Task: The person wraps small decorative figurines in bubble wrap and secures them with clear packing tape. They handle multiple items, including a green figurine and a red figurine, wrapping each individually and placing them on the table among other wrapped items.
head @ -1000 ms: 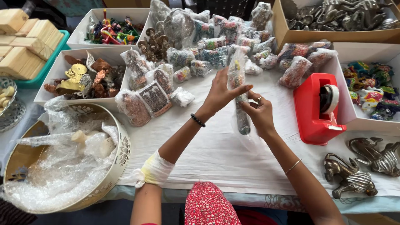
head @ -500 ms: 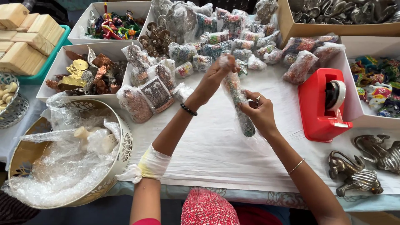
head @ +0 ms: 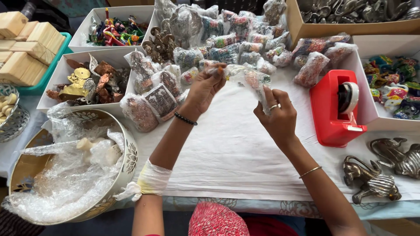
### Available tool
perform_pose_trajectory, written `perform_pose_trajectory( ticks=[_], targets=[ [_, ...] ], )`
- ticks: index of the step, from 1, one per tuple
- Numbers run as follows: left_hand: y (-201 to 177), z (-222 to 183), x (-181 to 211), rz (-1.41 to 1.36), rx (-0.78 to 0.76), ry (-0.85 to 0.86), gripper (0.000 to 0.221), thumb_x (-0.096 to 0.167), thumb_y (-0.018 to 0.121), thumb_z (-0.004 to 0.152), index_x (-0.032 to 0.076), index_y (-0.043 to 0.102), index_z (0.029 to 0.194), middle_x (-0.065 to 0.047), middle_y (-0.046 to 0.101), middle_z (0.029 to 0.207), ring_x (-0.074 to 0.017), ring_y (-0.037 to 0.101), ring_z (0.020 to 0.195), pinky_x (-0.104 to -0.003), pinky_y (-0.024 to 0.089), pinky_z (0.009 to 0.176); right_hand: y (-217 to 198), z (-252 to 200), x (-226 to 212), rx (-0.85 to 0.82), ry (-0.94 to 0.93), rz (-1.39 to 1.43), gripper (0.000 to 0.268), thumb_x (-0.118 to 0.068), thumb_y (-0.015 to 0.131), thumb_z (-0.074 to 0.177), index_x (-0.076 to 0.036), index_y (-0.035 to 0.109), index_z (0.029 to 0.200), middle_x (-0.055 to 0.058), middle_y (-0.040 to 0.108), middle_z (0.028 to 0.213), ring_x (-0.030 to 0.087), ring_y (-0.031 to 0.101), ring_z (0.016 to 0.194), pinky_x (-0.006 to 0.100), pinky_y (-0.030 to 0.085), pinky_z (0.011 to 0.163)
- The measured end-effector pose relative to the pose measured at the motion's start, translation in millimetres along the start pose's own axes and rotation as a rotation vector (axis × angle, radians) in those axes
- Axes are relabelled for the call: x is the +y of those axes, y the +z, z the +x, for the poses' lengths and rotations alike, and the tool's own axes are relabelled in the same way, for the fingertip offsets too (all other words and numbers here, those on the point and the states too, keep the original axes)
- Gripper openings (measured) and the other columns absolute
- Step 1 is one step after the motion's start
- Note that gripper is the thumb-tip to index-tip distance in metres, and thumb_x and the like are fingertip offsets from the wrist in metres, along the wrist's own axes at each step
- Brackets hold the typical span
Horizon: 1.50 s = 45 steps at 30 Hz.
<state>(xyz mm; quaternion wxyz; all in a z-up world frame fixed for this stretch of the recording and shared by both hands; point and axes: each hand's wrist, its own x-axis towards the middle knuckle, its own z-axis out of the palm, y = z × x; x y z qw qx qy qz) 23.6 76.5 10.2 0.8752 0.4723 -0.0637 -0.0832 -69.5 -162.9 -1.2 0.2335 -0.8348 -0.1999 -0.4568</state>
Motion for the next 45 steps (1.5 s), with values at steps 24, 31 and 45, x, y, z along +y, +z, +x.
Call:
perform_pose_trajectory(
  ticks=[24, 31, 45],
  targets=[
    [-5, -50, 43, 0.358, -0.586, -0.65, 0.053, 0.046, 0.044, 0.103, 0.002, 0.052, 0.13, -0.014, 0.074, 0.113, -0.0201, 0.074, 0.092, -0.036, 0.064, 0.079, -37, 20, 53, -0.147, -0.414, 0.04, 0.05, -0.006, 0.086, 0.075, -0.016, 0.078, 0.123, 0.005, 0.062, 0.103, 0.023, 0.068, 0.088, 0.037, 0.06, 0.081],
    [-37, -24, -21, 0.938, -0.535, -0.215, 0.028, 0.019, 0.051, 0.111, -0.003, 0.069, 0.114, -0.004, 0.063, 0.08, -0.014, 0.059, 0.069, -0.033, 0.055, 0.064, -20, 7, 62, -0.164, -0.215, 0.075, 0.048, -0.004, 0.084, 0.081, -0.016, 0.074, 0.126, 0.007, 0.064, 0.108, 0.02, 0.068, 0.087, 0.036, 0.058, 0.079],
    [-5, -7, 14, 1.989, -0.208, 1.527, 0.067, 0.001, 0.061, 0.104, 0.017, 0.031, 0.161, -0.011, 0.066, 0.135, -0.0169, 0.069, 0.104, -0.027, 0.063, 0.09, 25, -27, 61, -0.583, 1.653, 1.495, 0.057, -0.027, 0.072, 0.085, 0.005, 0.059, 0.13, 0.01, 0.07, 0.1, 0.018, 0.07, 0.085, 0.028, 0.062, 0.083]
  ],
)
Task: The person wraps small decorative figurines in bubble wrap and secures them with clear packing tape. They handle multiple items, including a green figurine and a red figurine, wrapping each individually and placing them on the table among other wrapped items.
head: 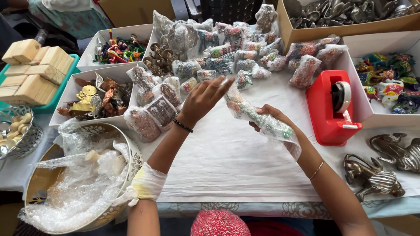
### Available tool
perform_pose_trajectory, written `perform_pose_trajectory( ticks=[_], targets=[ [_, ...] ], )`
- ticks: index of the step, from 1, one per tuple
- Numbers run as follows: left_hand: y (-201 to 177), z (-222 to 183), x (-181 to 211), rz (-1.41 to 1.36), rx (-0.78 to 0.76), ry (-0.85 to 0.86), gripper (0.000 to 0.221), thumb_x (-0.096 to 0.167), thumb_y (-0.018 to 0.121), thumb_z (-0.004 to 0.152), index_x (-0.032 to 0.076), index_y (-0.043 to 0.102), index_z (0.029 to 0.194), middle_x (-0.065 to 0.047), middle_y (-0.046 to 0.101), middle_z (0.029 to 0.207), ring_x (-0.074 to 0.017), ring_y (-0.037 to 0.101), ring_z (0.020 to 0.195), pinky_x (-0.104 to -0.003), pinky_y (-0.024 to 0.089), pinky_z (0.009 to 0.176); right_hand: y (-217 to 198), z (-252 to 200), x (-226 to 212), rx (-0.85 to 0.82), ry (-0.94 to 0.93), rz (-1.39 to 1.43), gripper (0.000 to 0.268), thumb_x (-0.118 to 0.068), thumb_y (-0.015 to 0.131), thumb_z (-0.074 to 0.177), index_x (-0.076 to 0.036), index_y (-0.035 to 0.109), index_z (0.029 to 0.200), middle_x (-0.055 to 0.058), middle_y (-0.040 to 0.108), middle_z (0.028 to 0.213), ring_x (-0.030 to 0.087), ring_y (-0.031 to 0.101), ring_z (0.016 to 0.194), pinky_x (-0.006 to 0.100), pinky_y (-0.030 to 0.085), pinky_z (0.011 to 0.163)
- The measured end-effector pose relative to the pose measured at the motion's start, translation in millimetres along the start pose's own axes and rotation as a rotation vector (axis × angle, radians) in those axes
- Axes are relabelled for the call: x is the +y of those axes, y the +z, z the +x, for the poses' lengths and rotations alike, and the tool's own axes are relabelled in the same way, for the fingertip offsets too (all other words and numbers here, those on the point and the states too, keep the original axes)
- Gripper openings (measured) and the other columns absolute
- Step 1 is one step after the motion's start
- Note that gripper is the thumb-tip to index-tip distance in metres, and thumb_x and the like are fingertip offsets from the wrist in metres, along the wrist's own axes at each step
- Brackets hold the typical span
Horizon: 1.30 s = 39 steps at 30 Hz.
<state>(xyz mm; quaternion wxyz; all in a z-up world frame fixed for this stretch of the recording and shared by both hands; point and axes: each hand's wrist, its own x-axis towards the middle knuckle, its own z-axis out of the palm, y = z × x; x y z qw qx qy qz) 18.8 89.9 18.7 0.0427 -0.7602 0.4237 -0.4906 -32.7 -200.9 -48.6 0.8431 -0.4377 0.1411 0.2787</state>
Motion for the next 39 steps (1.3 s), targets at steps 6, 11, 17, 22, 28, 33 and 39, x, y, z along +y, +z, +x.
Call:
perform_pose_trajectory(
  ticks=[6, 11, 17, 22, 28, 33, 39],
  targets=[
    [16, -13, 53, -0.874, 0.058, -0.536, 0.071, 0.006, 0.042, 0.113, 0.025, 0.006, 0.171, -0.015, 0.03, 0.171, -0.0354, 0.043, 0.153, -0.052, 0.04, 0.128, -15, 41, 12, -0.021, -0.297, -0.344, 0.06, -0.027, 0.071, 0.083, -0.003, 0.067, 0.138, 0.01, 0.073, 0.097, 0.015, 0.067, 0.071, 0.028, 0.055, 0.066],
    [18, 3, 88, -1.453, 0.08, -0.903, 0.08, 0.029, 0.043, 0.109, 0.026, -0.009, 0.17, -0.017, 0.011, 0.177, -0.0332, 0.026, 0.16, -0.052, 0.024, 0.129, 51, -15, 32, 0.183, -0.78, -0.515, 0.051, -0.012, 0.079, 0.084, -0.002, 0.065, 0.132, 0.01, 0.073, 0.106, 0.016, 0.073, 0.08, 0.029, 0.063, 0.073],
    [26, 26, 111, -1.752, 0.167, -1.117, 0.071, 0.053, 0.045, 0.106, 0.019, 0.009, 0.158, -0.017, 0.033, 0.16, -0.0301, 0.045, 0.141, -0.049, 0.047, 0.112, 65, -28, 52, 0.36, -1.464, -1.158, 0.055, -0.006, 0.085, 0.082, 0.002, 0.067, 0.133, 0.012, 0.064, 0.112, 0.023, 0.07, 0.092, 0.033, 0.06, 0.078],
    [15, 30, 105, -2.117, 0.181, -1.197, 0.075, 0.066, 0.026, 0.108, 0.005, 0.041, 0.148, -0.023, 0.06, 0.131, -0.0251, 0.067, 0.105, -0.037, 0.061, 0.09, 67, -29, 55, 0.351, -1.573, -1.422, 0.057, -0.006, 0.085, 0.084, 0.003, 0.065, 0.137, 0.011, 0.06, 0.111, 0.025, 0.064, 0.091, 0.037, 0.059, 0.076],
    [18, 21, 101, -2.187, 0.207, -1.21, 0.077, 0.066, 0.024, 0.11, 0.002, 0.044, 0.146, -0.023, 0.062, 0.128, -0.0238, 0.068, 0.105, -0.037, 0.06, 0.092, 67, -34, 47, 0.231, -1.62, -1.431, 0.058, -0.009, 0.079, 0.083, 0.005, 0.064, 0.136, 0.012, 0.058, 0.11, 0.027, 0.063, 0.093, 0.037, 0.06, 0.076],
    [9, 29, 97, -2.198, 0.232, -1.367, 0.062, 0.058, 0.028, 0.102, 0.021, 0.033, 0.152, -0.01, 0.058, 0.13, -0.0229, 0.064, 0.112, -0.037, 0.059, 0.095, 58, -27, 44, 0.17, -1.68, -1.565, 0.043, -0.012, 0.078, 0.086, 0.0, 0.069, 0.126, 0.011, 0.057, 0.11, 0.025, 0.063, 0.092, 0.036, 0.058, 0.075],
    [48, -10, 87, -2.501, 0.14, -1.024, 0.062, 0.055, 0.028, 0.119, -0.002, 0.046, 0.137, -0.016, 0.062, 0.121, -0.0267, 0.066, 0.11, -0.039, 0.058, 0.095, 72, -35, 60, 0.232, -1.845, -1.714, 0.008, -0.01, 0.074, 0.088, -0.005, 0.068, 0.088, 0.007, 0.059, 0.106, 0.023, 0.061, 0.09, 0.036, 0.055, 0.078]
  ],
)
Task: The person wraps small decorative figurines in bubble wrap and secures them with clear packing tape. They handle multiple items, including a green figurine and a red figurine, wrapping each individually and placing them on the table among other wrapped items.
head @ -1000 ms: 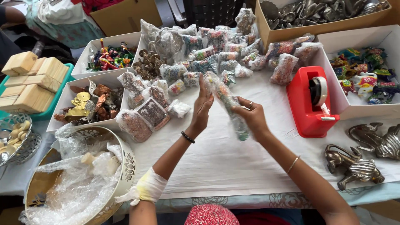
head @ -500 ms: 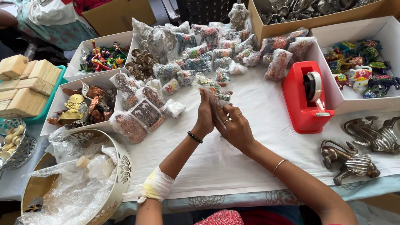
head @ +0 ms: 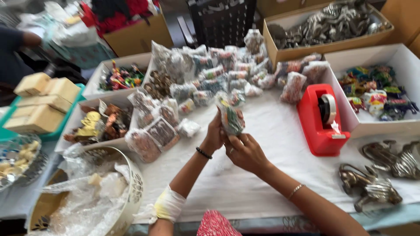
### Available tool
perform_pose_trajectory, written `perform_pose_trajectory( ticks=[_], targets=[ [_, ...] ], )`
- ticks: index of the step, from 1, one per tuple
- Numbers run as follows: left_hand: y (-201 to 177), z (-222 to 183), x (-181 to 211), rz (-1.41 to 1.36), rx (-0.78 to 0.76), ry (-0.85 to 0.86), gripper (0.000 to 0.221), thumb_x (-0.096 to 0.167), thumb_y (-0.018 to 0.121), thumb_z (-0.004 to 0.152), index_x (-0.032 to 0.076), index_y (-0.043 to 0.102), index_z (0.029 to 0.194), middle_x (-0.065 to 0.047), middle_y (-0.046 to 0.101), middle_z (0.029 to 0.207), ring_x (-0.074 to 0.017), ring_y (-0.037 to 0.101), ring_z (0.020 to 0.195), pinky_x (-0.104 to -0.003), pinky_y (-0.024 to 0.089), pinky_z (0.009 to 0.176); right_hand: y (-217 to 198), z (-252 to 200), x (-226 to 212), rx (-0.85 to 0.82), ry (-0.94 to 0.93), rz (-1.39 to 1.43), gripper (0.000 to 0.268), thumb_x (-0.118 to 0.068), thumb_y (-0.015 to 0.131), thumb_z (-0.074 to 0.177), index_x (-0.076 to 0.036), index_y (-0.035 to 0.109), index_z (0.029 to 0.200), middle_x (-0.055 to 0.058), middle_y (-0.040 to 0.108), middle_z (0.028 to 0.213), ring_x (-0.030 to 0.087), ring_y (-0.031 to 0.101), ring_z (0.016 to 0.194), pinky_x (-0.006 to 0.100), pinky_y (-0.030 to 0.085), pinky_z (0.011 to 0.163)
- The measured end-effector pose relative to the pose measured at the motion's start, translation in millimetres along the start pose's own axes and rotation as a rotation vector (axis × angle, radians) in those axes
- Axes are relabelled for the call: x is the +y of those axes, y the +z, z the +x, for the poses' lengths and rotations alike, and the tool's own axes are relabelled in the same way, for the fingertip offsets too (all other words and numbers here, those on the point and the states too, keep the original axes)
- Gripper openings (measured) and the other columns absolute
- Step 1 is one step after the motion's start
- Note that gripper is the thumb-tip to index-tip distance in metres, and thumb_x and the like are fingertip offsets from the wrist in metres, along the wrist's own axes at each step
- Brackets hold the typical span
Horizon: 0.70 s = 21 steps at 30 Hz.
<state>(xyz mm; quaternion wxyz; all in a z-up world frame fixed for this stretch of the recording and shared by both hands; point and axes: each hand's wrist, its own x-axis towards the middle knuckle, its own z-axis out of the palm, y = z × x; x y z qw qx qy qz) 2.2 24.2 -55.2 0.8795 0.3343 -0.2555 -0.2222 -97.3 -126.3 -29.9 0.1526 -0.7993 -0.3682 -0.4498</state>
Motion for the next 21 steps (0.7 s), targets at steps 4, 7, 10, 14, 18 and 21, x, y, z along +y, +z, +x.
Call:
perform_pose_trajectory(
  ticks=[4, 7, 10, 14, 18, 21],
  targets=[
    [21, 0, 14, -0.03, -0.007, -0.034, 0.043, 0.045, 0.03, 0.116, 0.008, 0.046, 0.132, -0.014, 0.062, 0.109, -0.0254, 0.066, 0.099, -0.038, 0.059, 0.09, -7, 9, -4, -0.013, -0.002, -0.005, 0.011, -0.01, 0.073, 0.089, -0.001, 0.073, 0.094, 0.006, 0.058, 0.105, 0.022, 0.06, 0.087, 0.035, 0.054, 0.075],
    [13, -1, 13, -0.106, -0.028, 0.006, 0.035, 0.039, 0.031, 0.115, 0.01, 0.045, 0.129, -0.013, 0.061, 0.107, -0.0266, 0.065, 0.096, -0.037, 0.058, 0.084, -17, 12, -1, -0.091, -0.01, 0.157, 0.009, -0.012, 0.073, 0.088, -0.004, 0.069, 0.086, 0.008, 0.06, 0.109, 0.023, 0.062, 0.092, 0.036, 0.056, 0.084],
    [-32, -6, 13, -0.089, -0.078, 0.091, 0.04, 0.044, 0.031, 0.115, 0.01, 0.048, 0.129, -0.014, 0.062, 0.105, -0.0257, 0.066, 0.095, -0.037, 0.057, 0.084, -47, 29, 10, -0.19, -0.034, 0.279, 0.03, -0.013, 0.074, 0.088, -0.008, 0.079, 0.117, 0.007, 0.063, 0.105, 0.021, 0.063, 0.087, 0.037, 0.055, 0.079],
    [-38, -6, 20, 0.707, 0.067, 0.115, 0.042, 0.035, 0.043, 0.112, -0.002, 0.056, 0.128, -0.008, 0.066, 0.109, -0.0162, 0.066, 0.095, -0.032, 0.056, 0.085, -113, 12, 51, -0.02, 0.125, 0.12, 0.016, -0.015, 0.072, 0.09, -0.016, 0.073, 0.106, 0.002, 0.071, 0.106, 0.022, 0.068, 0.1, 0.037, 0.055, 0.085],
    [19, -13, 32, 0.939, 0.019, 0.058, 0.04, 0.032, 0.043, 0.11, 0.0, 0.065, 0.118, -0.005, 0.078, 0.1, -0.0139, 0.071, 0.086, -0.029, 0.058, 0.078, -182, -31, 90, 0.11, 0.825, -0.043, 0.017, -0.017, 0.068, 0.097, -0.013, 0.079, 0.109, 0.007, 0.074, 0.105, 0.026, 0.07, 0.097, 0.041, 0.054, 0.088],
    [-16, -15, 3, 1.037, -0.002, 0.049, 0.031, 0.025, 0.051, 0.11, 0.0, 0.066, 0.119, -0.006, 0.075, 0.099, -0.0132, 0.068, 0.086, -0.03, 0.056, 0.076, -194, -71, 110, 0.069, 0.988, -0.088, 0.018, -0.02, 0.069, 0.099, -0.009, 0.08, 0.107, 0.013, 0.072, 0.104, 0.03, 0.07, 0.092, 0.042, 0.054, 0.082]
  ],
)
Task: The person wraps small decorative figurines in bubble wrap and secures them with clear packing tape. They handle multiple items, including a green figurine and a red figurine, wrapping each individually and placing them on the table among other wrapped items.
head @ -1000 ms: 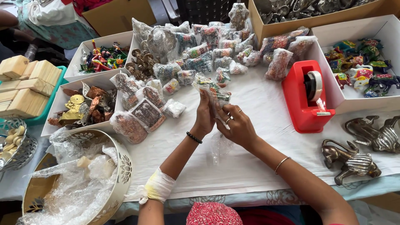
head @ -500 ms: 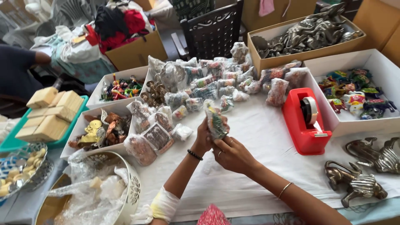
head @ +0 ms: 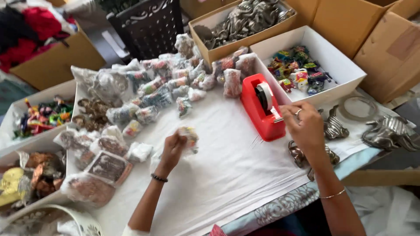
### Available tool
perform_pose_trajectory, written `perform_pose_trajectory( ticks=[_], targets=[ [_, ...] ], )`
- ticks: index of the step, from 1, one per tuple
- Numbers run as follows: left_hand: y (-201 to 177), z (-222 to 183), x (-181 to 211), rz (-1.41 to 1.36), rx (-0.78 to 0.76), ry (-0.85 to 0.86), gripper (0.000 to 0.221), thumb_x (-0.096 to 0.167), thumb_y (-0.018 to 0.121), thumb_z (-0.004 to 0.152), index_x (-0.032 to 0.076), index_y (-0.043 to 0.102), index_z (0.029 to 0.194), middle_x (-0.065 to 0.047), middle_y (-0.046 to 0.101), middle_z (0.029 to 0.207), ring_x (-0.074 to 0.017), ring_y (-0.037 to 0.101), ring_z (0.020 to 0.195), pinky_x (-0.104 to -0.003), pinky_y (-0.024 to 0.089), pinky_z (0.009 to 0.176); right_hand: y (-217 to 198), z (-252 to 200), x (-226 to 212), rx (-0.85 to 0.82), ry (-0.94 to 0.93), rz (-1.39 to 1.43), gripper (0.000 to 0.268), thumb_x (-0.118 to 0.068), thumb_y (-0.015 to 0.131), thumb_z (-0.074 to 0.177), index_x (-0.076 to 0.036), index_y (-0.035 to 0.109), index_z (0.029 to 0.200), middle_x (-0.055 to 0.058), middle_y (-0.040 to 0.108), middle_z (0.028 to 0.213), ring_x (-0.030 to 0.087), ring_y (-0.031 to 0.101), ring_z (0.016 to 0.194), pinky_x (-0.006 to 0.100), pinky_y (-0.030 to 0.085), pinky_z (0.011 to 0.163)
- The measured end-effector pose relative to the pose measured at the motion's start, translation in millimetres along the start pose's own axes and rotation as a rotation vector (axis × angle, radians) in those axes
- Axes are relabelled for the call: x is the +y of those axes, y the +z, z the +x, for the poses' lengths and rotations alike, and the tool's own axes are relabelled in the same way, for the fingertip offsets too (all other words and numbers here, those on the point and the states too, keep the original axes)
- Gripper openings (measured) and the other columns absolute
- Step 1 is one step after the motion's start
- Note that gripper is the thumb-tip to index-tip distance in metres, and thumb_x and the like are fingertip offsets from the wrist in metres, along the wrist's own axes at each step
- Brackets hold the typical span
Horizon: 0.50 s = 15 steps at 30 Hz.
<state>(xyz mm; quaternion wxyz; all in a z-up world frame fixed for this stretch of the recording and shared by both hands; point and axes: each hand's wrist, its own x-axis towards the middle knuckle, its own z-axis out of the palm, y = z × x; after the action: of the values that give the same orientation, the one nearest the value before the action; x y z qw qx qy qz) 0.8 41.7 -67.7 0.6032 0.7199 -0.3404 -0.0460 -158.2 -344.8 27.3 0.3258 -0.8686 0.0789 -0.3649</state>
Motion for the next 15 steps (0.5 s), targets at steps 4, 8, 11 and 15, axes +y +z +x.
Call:
perform_pose_trajectory(
  ticks=[4, 8, 11, 15],
  targets=[
    [25, 1, 16, 0.382, 0.033, 0.031, 0.022, 0.024, 0.065, 0.102, 0.003, 0.067, 0.107, -0.007, 0.076, 0.09, -0.0194, 0.074, 0.079, -0.032, 0.058, 0.069, 35, -1, 64, -0.121, 0.032, -0.01, 0.022, -0.024, 0.07, 0.1, -0.003, 0.078, 0.105, 0.016, 0.071, 0.103, 0.032, 0.069, 0.09, 0.041, 0.053, 0.079],
    [40, -3, 36, 0.74, 0.068, 0.254, 0.029, 0.025, 0.075, 0.094, 0.006, 0.069, 0.115, -0.009, 0.076, 0.098, -0.026, 0.073, 0.081, -0.038, 0.058, 0.067, 41, 3, 77, -0.246, 0.391, 0.255, 0.026, -0.028, 0.072, 0.102, -0.002, 0.073, 0.104, 0.01, 0.07, 0.098, 0.022, 0.065, 0.088, 0.035, 0.05, 0.08],
    [40, -3, 26, 0.65, 0.172, 0.292, 0.028, 0.027, 0.078, 0.092, 0.01, 0.073, 0.113, -0.007, 0.077, 0.106, -0.0234, 0.074, 0.088, -0.035, 0.06, 0.073, 39, -1, 82, -0.265, 0.561, 0.621, 0.019, -0.024, 0.073, 0.101, -0.006, 0.071, 0.108, 0.002, 0.069, 0.1, 0.014, 0.062, 0.094, 0.032, 0.046, 0.088],
    [28, 2, 1, 0.318, 0.137, 0.224, 0.033, 0.029, 0.081, 0.09, 0.011, 0.077, 0.117, -0.006, 0.078, 0.114, -0.0223, 0.074, 0.104, -0.035, 0.059, 0.09, 29, -8, 75, -0.193, 0.713, 1.111, 0.012, -0.02, 0.072, 0.1, -0.01, 0.07, 0.106, -0.003, 0.072, 0.106, 0.01, 0.063, 0.105, 0.033, 0.043, 0.1]
  ],
)
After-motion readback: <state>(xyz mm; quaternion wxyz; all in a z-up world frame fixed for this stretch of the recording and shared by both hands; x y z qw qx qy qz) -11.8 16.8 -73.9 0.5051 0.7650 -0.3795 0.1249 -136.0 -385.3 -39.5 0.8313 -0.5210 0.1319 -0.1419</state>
